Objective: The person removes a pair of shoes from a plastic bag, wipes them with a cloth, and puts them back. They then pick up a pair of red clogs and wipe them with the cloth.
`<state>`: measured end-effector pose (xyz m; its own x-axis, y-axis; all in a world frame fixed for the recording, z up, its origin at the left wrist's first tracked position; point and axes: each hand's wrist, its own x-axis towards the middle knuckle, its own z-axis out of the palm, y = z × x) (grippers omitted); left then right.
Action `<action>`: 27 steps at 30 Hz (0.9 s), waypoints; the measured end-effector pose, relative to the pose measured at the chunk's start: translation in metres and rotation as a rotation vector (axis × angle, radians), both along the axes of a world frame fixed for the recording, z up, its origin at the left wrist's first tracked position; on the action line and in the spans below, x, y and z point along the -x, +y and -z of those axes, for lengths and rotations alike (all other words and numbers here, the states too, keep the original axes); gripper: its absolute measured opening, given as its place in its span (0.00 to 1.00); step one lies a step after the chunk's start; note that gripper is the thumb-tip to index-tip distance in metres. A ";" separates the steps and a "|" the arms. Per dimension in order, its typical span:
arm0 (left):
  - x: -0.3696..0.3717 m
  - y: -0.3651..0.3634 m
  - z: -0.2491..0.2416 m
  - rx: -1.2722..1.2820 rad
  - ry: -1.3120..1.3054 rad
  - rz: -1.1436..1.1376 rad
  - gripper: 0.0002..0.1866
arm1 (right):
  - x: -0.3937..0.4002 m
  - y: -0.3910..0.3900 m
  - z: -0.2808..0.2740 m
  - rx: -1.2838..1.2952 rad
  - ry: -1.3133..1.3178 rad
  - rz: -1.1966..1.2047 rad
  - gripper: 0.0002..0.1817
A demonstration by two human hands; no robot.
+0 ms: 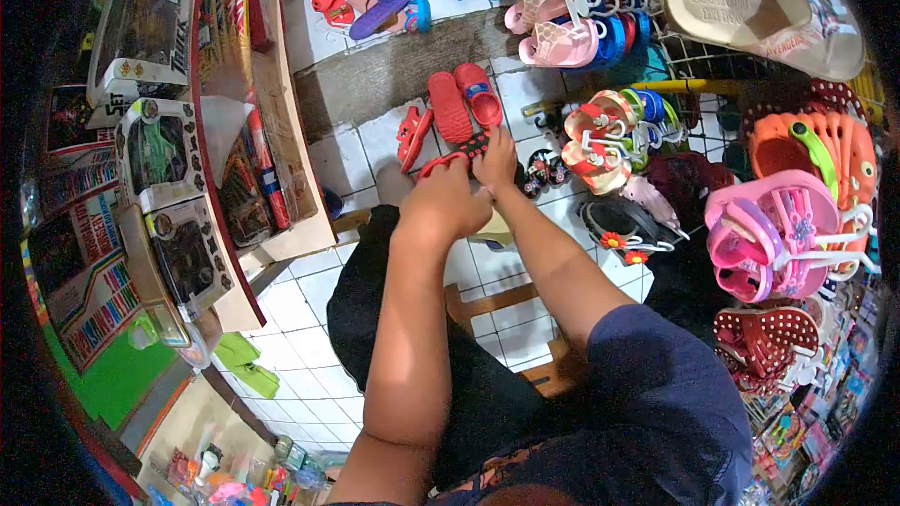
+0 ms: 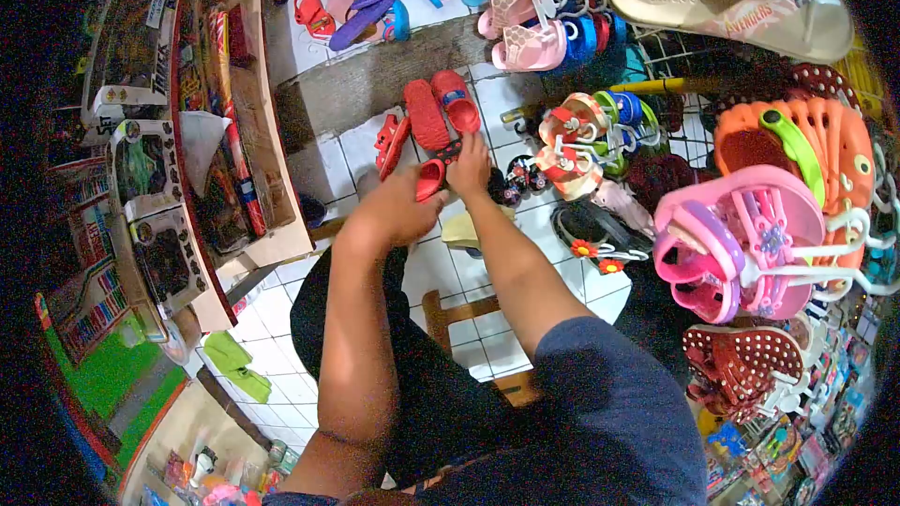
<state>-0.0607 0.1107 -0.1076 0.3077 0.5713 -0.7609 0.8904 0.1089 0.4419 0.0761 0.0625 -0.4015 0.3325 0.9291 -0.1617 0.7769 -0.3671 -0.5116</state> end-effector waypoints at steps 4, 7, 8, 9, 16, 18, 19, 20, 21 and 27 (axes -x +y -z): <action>-0.002 -0.006 -0.008 -0.070 0.003 0.032 0.34 | 0.010 0.056 -0.006 0.300 -0.125 -0.133 0.57; -0.003 -0.005 -0.012 -0.066 0.004 0.049 0.36 | 0.014 0.081 0.011 0.437 0.010 -0.007 0.64; -0.006 -0.002 -0.020 -0.028 0.026 0.060 0.37 | 0.014 0.086 0.014 0.501 0.043 -0.016 0.69; -0.008 -0.002 -0.025 0.016 0.050 0.069 0.37 | 0.018 0.087 0.018 0.501 0.043 -0.022 0.69; -0.013 -0.008 -0.019 0.045 0.086 0.099 0.36 | 0.034 0.087 0.023 0.397 -0.192 -0.181 0.71; -0.013 -0.006 -0.019 0.040 0.085 0.097 0.36 | 0.029 0.087 0.042 0.304 -0.133 -0.190 0.67; -0.013 -0.006 -0.019 0.034 0.085 0.102 0.36 | 0.028 0.088 0.035 0.296 -0.132 -0.189 0.67; -0.012 -0.006 -0.019 0.030 0.086 0.109 0.36 | 0.027 0.089 0.027 0.271 -0.092 -0.147 0.63; -0.013 -0.004 -0.019 0.018 0.089 0.110 0.36 | 0.025 0.094 0.019 0.241 -0.054 -0.106 0.60; -0.009 0.000 -0.008 -0.034 0.077 0.079 0.36 | 0.003 0.078 -0.045 -0.128 0.199 0.007 0.55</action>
